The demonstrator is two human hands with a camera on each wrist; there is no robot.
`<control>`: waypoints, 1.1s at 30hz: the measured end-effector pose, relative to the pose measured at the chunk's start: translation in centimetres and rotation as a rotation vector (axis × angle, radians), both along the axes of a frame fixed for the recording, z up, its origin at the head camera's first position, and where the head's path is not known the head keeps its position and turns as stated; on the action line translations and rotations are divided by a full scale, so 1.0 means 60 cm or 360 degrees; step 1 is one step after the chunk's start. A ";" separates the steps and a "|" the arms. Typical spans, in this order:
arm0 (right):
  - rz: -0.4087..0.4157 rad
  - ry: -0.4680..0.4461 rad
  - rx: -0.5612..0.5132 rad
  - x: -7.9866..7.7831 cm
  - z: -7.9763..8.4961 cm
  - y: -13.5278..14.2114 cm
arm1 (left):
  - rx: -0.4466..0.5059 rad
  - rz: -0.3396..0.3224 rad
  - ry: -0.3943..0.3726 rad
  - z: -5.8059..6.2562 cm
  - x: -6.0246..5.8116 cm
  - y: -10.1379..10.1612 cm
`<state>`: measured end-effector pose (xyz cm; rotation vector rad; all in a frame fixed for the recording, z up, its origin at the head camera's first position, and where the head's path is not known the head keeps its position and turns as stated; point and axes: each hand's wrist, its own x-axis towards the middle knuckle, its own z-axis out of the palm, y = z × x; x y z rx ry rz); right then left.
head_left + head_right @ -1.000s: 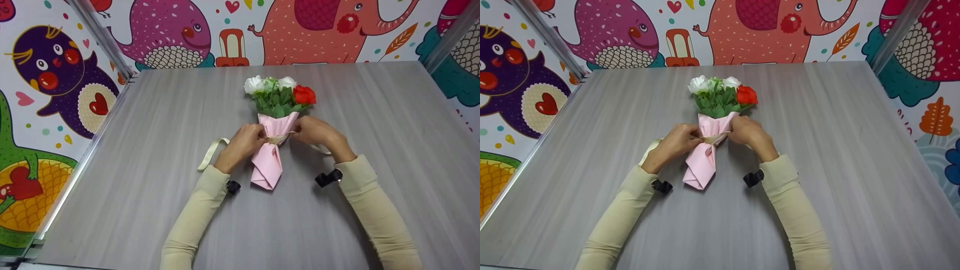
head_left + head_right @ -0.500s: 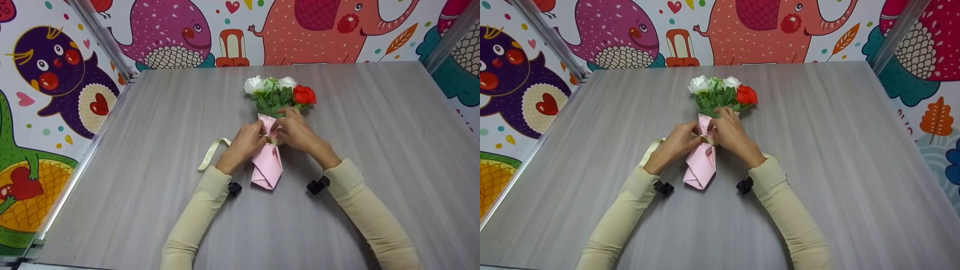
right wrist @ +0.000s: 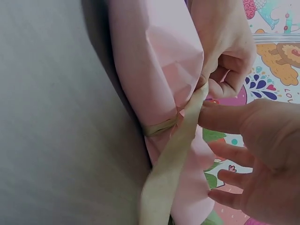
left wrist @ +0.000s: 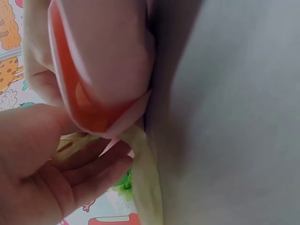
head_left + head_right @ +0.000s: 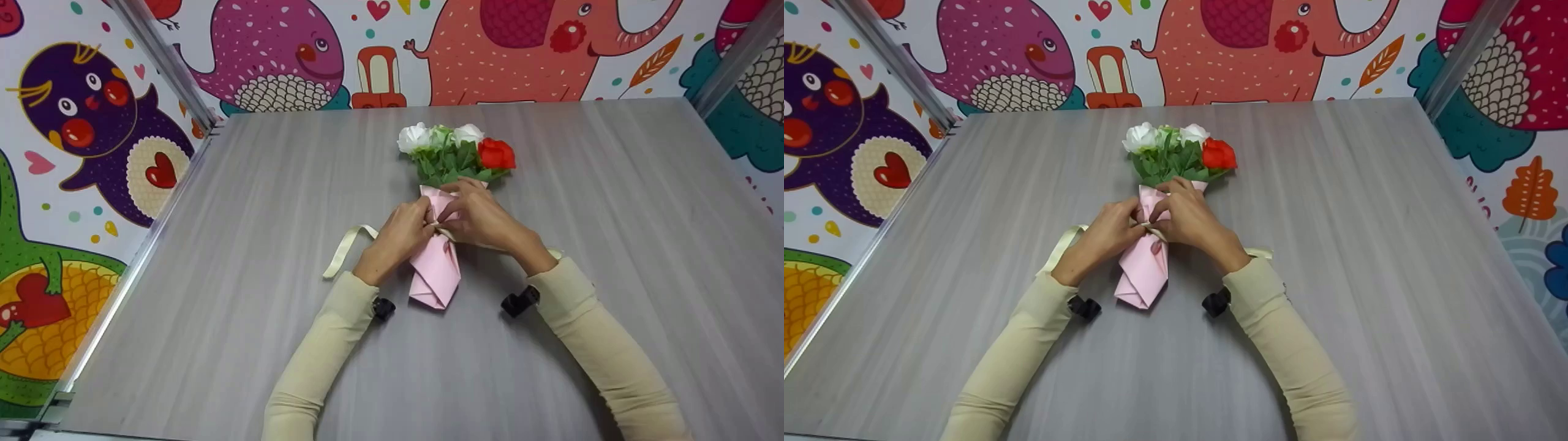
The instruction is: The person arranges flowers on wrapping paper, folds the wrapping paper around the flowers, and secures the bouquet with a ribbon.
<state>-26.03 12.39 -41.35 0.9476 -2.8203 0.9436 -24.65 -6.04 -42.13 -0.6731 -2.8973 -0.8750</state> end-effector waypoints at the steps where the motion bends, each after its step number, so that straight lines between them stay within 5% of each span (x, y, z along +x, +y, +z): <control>1: -0.0006 -0.0005 -0.0008 0.000 0.001 -0.001 | 0.0002 0.0001 0.0005 0.000 0.001 0.000; 25: -0.0096 -0.0038 0.0081 -0.001 0.000 -0.002 | 0.0052 -0.0096 -0.0054 0.003 -0.003 -0.011; 33: -0.0138 -0.0145 -0.0028 -0.002 0.013 0.011 | 0.0044 -0.0085 -0.0096 0.006 -0.008 -0.015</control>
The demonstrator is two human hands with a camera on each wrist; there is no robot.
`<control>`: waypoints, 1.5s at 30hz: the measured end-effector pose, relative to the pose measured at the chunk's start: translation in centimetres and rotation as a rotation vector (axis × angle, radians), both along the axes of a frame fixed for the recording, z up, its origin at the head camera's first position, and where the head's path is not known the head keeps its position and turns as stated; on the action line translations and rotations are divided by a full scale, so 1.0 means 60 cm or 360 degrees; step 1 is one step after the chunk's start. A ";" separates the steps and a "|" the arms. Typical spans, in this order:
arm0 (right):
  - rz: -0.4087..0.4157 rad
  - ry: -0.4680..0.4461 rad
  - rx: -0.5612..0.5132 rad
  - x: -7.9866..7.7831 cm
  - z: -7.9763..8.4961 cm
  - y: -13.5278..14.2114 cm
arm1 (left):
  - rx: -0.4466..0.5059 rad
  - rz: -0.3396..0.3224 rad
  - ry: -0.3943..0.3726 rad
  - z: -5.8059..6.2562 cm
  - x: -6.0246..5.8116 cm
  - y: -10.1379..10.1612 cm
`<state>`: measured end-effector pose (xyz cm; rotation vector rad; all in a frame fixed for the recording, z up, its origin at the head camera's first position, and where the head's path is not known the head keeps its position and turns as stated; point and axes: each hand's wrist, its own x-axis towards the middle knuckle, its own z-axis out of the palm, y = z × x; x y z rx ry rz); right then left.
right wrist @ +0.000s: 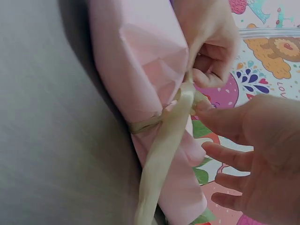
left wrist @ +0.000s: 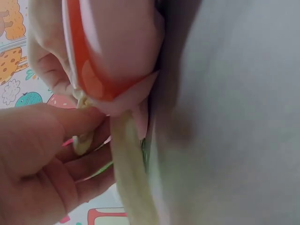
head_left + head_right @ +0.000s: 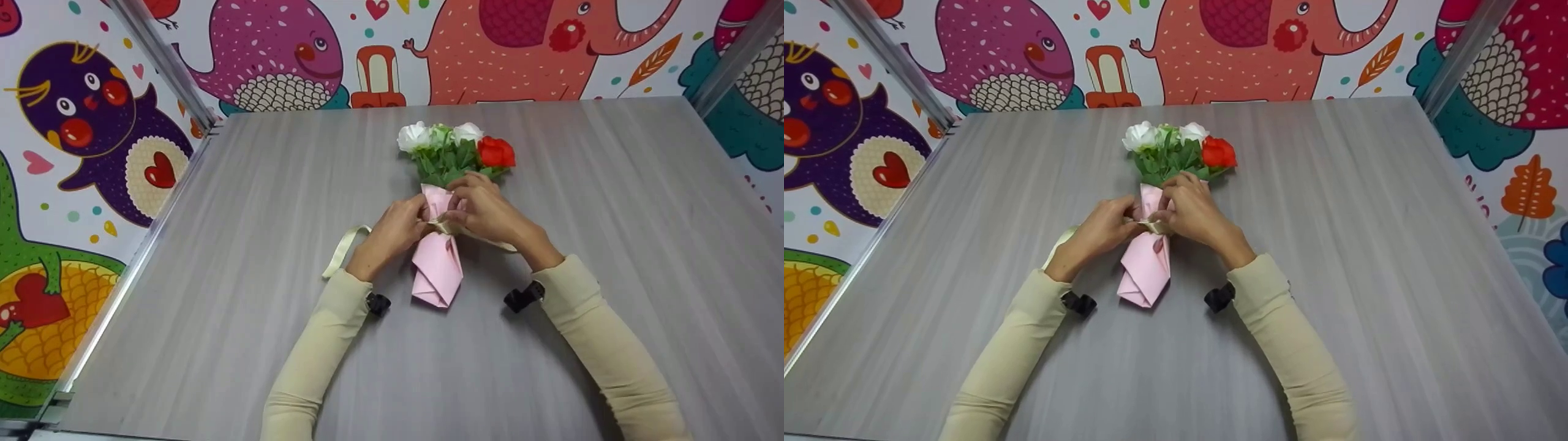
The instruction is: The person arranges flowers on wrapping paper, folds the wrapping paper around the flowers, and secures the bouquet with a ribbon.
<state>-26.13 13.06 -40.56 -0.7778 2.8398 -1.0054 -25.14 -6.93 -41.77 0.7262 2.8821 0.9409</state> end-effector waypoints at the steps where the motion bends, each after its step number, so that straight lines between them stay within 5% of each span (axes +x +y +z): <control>1: -0.0005 -0.0004 -0.0004 0.000 0.001 0.001 | 0.0005 -0.0007 -0.0014 0.001 -0.001 -0.001; 14: -0.0096 0.0035 0.0040 -0.009 0.026 0.035 | 0.0308 0.0008 -0.0334 0.033 -0.010 -0.035; 21: -0.0269 -0.0171 0.0112 -0.010 0.042 0.072 | 0.0352 0.0019 -0.0480 0.041 -0.006 -0.038; 28: -0.0316 -0.0309 0.0220 -0.012 0.026 0.070 | 0.0207 0.0059 -0.0435 0.032 -0.003 -0.035; 33: -0.0141 -0.0332 0.0264 -0.010 0.029 0.080 | 0.0109 0.0078 -0.0439 0.032 0.001 -0.029; 37: -0.0009 -0.0348 0.0256 -0.005 0.043 0.087 | -0.0025 0.0067 -0.0315 0.037 0.002 -0.019; 45: 0.0070 -0.0311 0.0248 -0.001 0.050 0.078 | -0.0131 0.0123 -0.0220 0.039 -0.001 -0.012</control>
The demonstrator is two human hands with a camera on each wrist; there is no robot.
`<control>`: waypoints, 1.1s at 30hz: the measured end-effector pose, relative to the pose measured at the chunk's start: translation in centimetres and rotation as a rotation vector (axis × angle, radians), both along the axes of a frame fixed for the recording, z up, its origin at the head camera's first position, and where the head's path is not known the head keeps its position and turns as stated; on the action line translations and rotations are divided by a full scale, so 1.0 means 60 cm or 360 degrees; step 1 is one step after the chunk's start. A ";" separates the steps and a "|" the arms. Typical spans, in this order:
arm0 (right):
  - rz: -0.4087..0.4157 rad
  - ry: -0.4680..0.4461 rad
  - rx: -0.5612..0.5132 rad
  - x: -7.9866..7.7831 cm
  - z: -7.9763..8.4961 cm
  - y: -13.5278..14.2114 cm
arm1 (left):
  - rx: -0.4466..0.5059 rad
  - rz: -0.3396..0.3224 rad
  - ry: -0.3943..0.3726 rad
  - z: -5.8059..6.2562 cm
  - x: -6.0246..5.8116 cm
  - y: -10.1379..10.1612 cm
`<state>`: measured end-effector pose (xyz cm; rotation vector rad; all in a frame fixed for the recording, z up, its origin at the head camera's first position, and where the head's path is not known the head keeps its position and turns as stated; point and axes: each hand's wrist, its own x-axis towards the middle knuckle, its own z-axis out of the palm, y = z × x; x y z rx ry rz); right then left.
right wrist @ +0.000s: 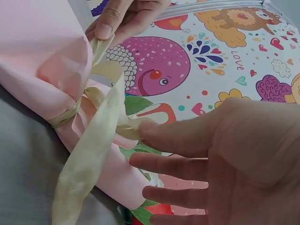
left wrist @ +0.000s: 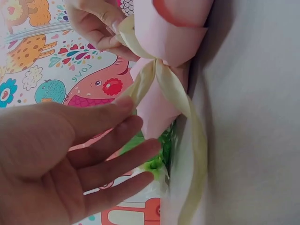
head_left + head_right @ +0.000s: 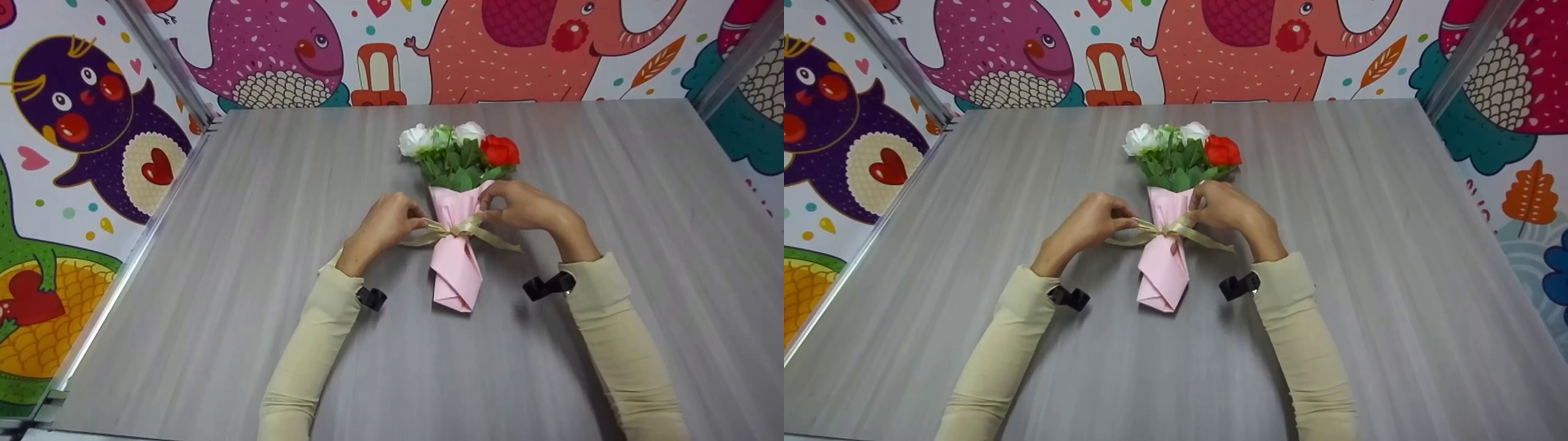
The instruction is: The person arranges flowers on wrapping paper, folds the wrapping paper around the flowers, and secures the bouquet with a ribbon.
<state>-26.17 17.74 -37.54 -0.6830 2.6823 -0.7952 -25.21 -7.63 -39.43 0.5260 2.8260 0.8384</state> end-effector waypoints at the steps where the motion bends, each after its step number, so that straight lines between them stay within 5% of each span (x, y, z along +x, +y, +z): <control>1: -0.0002 -0.0005 0.0005 0.000 0.000 -0.001 | 0.0006 0.0000 -0.0003 -0.001 -0.001 0.000; 11: -0.0162 0.0081 -0.0009 -0.003 -0.007 -0.016 | 0.0224 0.0011 -0.0042 -0.008 -0.010 -0.006; 16: -0.0267 0.0058 -0.0095 -0.003 -0.010 -0.018 | 0.0508 0.0135 -0.0360 -0.012 -0.022 -0.017; 19: -0.0316 -0.0035 -0.0158 -0.006 -0.010 -0.017 | 0.0746 0.0258 -0.0641 -0.015 -0.029 -0.026; 23: -0.0446 -0.0212 -0.0220 -0.012 -0.012 -0.009 | 0.0972 0.0359 -0.0846 -0.024 -0.035 -0.034; 33: -0.0634 -0.0681 -0.0370 -0.028 -0.026 0.009 | 0.1010 0.0453 -0.0919 -0.037 -0.042 -0.038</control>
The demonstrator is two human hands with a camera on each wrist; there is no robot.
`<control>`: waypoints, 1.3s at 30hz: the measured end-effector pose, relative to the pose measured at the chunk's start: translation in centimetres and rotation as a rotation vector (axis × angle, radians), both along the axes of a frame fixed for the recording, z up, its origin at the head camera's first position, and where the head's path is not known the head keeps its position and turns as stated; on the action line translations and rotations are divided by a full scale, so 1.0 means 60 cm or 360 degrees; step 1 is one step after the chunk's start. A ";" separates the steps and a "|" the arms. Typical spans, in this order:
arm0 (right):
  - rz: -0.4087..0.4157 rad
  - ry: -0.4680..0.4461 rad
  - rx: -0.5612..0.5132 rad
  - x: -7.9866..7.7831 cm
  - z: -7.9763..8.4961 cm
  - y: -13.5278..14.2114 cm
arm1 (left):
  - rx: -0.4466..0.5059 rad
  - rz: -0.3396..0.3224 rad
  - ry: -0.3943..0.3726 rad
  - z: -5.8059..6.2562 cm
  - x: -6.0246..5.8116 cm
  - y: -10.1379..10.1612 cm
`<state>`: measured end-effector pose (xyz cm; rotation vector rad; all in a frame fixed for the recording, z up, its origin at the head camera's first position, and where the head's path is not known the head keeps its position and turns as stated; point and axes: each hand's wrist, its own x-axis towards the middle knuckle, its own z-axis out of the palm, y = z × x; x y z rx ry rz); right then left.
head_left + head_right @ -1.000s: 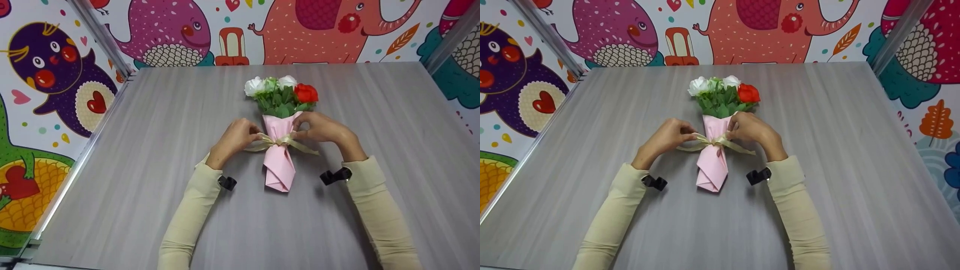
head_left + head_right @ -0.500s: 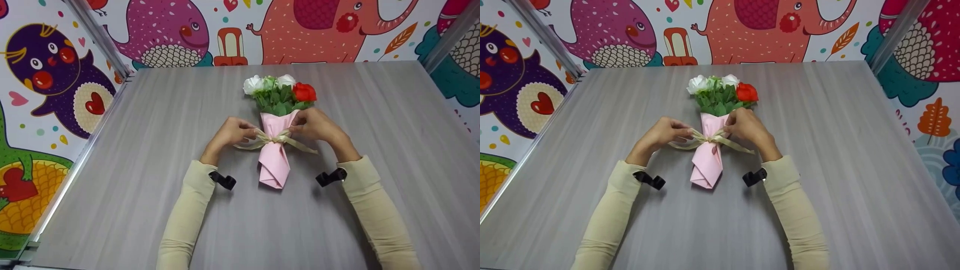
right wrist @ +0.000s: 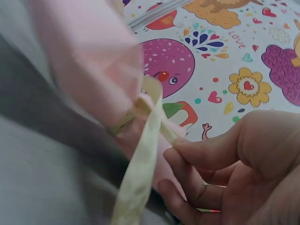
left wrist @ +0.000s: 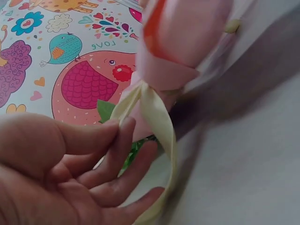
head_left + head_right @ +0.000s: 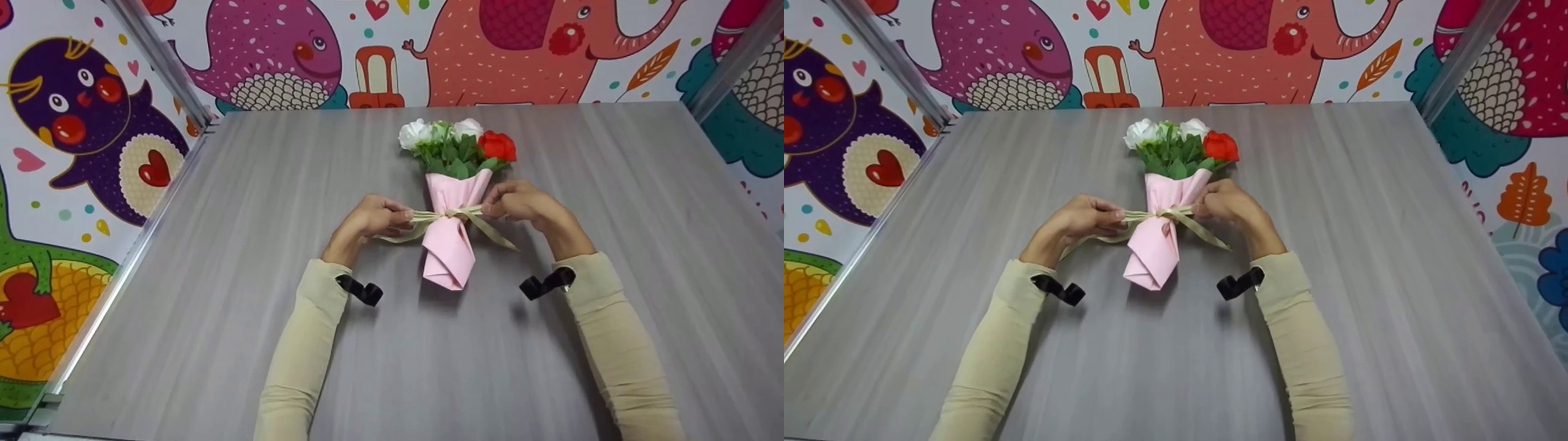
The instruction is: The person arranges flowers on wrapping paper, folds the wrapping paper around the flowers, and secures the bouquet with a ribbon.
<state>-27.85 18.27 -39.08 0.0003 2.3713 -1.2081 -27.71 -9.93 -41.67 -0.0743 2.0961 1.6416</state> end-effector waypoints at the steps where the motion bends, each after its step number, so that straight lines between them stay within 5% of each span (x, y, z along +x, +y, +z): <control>1: -0.0012 -0.0030 -0.0016 -0.001 -0.001 0.001 | 0.0000 0.0014 -0.0008 0.000 -0.001 0.000; 8: -0.0077 -0.0120 -0.0058 -0.003 -0.004 -0.001 | 0.0042 0.0132 -0.0108 0.003 0.000 0.000; 18: 0.0001 -0.0096 -0.0033 0.006 -0.010 0.001 | 0.0102 -0.0022 -0.0240 0.002 0.003 -0.014; 28: -0.0076 -0.0161 -0.0171 0.005 -0.011 -0.010 | 0.0251 0.0044 -0.0289 -0.008 -0.002 -0.027; 39: 0.0113 -0.0085 -0.0056 0.017 -0.003 -0.015 | -0.0054 -0.0047 -0.0170 0.000 0.012 -0.026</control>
